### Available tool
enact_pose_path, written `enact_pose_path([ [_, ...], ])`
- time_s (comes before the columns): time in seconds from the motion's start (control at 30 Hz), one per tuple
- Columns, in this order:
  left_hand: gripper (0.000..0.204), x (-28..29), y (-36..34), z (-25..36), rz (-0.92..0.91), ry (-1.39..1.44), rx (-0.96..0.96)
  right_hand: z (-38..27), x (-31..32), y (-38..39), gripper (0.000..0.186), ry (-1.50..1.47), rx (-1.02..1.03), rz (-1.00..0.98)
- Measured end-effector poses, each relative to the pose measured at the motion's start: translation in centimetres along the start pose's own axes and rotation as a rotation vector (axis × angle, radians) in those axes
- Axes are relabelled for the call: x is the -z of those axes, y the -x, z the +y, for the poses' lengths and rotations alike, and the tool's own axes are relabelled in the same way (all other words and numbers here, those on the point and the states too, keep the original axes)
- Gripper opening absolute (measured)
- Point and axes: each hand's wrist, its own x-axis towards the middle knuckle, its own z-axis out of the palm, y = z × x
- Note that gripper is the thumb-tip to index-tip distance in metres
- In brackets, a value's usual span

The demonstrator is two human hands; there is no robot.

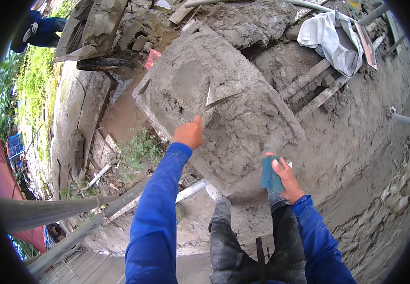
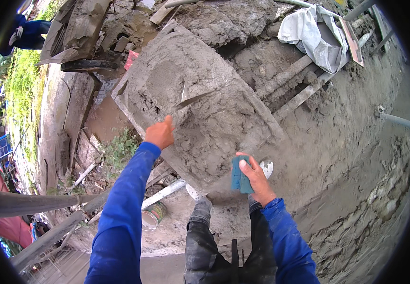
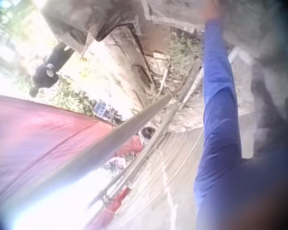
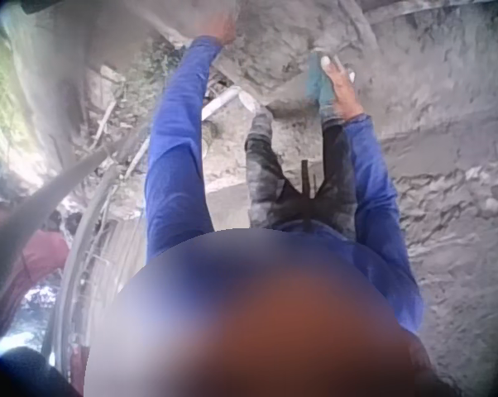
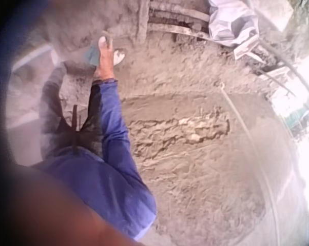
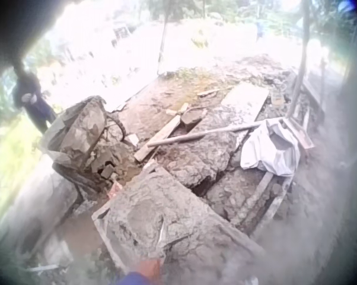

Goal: The person smooths wet cement on a wall using a sponge and trowel. They repeatedly apply and level the cement, occasionally dipping the sponge in water and scraping excess material from the trowel.

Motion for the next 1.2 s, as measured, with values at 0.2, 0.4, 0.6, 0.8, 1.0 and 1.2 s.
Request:
enact_pose_path([
  [0.2,0.032,-8.0,4.7,7.4,-0.340,0.226,0.012,-0.1,2.2,0.8,0.060,-0.057,-0.033,0.065],
  [0.4,0.032,2.0,5.7,3.8,-0.128,-0.060,-0.139,-1.5,0.7,-0.3,0.062,-0.035,0.010,0.039],
  [0.6,0.037,-7.4,-2.8,3.8,-0.111,0.180,0.052,-2.2,-0.2,-6.5,0.067,0.077,0.136,0.063],
  [0.8,0.033,-6.5,5.6,3.9,-0.224,0.091,-0.167,-5.9,-1.8,-13.5,0.064,0.598,0.311,0.224],
  [1.0,0.028,-5.2,14.8,-1.3,-0.063,0.151,0.026,-6.6,-6.7,-16.1,0.057,0.809,0.468,0.266],
  [1.2,0.033,-10.5,22.1,-1.6,-0.099,0.433,0.277,-3.1,-8.6,-16.3,0.051,0.948,0.564,0.327],
])
